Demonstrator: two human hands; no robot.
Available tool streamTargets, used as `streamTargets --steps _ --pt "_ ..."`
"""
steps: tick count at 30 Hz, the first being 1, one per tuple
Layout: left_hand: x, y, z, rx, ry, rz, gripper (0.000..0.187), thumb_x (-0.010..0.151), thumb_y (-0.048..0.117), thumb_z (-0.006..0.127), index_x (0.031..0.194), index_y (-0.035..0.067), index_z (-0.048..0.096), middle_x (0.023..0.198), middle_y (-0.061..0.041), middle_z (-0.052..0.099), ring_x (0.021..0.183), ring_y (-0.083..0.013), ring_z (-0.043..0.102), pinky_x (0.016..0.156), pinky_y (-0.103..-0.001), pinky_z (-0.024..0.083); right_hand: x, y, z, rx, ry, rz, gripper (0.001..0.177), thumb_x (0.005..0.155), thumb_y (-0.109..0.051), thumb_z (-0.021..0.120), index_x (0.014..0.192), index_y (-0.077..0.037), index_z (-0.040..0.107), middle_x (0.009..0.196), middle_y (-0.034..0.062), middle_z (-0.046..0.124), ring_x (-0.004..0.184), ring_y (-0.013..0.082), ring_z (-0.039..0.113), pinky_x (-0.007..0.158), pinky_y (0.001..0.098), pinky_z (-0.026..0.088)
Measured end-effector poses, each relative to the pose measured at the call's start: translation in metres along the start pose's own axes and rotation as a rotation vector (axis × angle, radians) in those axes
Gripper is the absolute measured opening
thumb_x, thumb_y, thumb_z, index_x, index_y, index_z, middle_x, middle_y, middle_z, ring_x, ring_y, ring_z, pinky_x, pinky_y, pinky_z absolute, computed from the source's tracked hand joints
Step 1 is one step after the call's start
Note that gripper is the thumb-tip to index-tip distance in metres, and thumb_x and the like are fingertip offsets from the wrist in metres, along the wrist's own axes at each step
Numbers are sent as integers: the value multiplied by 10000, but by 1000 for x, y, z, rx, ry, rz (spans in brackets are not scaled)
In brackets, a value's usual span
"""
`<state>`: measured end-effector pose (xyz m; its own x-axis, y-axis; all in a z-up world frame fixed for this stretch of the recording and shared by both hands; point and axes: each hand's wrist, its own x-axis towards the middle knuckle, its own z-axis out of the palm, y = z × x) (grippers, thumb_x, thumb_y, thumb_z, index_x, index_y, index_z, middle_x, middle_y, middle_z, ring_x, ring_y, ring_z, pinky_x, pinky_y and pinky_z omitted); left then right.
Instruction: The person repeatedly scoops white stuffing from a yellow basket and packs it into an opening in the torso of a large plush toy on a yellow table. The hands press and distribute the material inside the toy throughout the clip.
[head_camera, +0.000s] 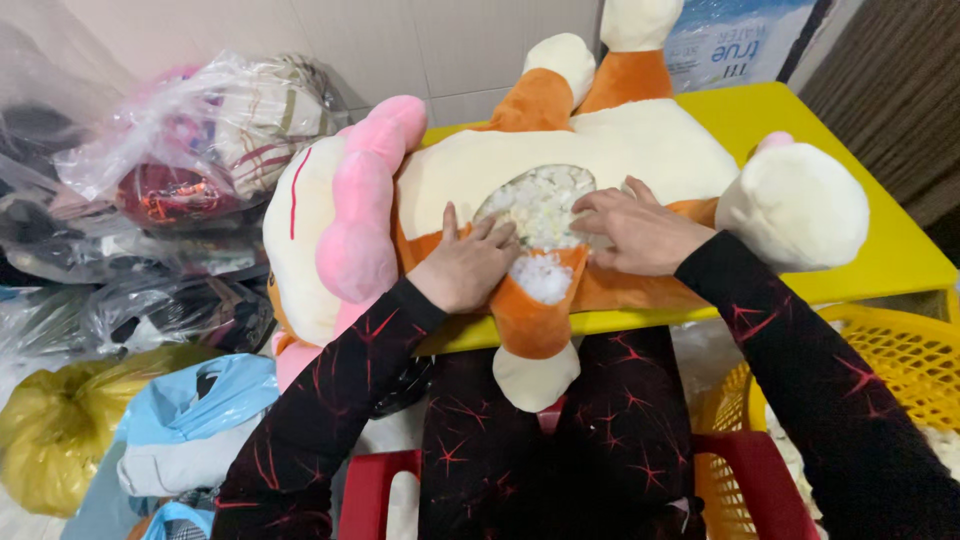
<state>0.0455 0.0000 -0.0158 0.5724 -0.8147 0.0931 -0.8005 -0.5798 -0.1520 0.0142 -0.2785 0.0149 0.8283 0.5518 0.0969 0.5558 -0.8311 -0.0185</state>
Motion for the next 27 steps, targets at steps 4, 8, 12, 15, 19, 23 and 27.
streamTargets --steps 4,8,12,15,19,23,27 --pt "16 8 4 59 92 -44 476 876 148 598 1343 60 566 1580 -142 423 1510 -312 347 1120 -757 239 -12 2 15 10 121 175 405 911 -247 596 1299 -143 655 1412 41 590 1384 226 509 1213 647 230" --pt "44 5 20 34 100 78 571 942 324 504 1444 52 502 1593 -163 379 1506 -306 341 1171 -688 204 0 1 37 -159 208 123 442 999 -321 525 1373 -94 597 1509 82 509 1410 261 442 1116 762 176" --pt "72 -2 48 58 -36 -16 691 966 475 366 1521 64 382 1609 -154 316 1515 -289 275 1177 -662 59 20 10 59 -346 225 -31 582 1004 -438 414 1434 -66 538 1553 102 477 1464 246 373 1070 800 142" --pt "91 -10 64 80 -121 -121 726 969 532 305 1538 83 339 1633 -158 282 1524 -292 244 1171 -650 -15 37 20 69 -314 150 42 661 1008 -542 339 1445 -77 513 1539 94 473 1455 234 346 1068 813 90" --pt "105 -29 76 98 -191 -241 781 969 584 292 1558 72 335 1612 -155 335 1497 -268 298 1199 -637 -48 52 29 70 -249 17 166 684 1028 -580 288 1371 -61 574 1473 89 534 1450 211 381 1103 805 37" --pt "102 -43 77 109 -311 -194 550 1009 464 293 1381 197 597 1597 -109 437 1522 -263 354 1271 -651 -36 56 30 62 -217 -256 332 678 1110 -570 241 1188 -97 720 1345 83 661 1413 197 486 1198 779 19" --pt "102 -42 54 -26 -228 -129 489 960 397 416 1290 110 635 1507 -152 487 1436 -284 422 1194 -691 47 54 25 54 -114 -148 304 607 1065 -513 303 1107 -84 730 1243 41 691 1359 186 501 1153 799 26"
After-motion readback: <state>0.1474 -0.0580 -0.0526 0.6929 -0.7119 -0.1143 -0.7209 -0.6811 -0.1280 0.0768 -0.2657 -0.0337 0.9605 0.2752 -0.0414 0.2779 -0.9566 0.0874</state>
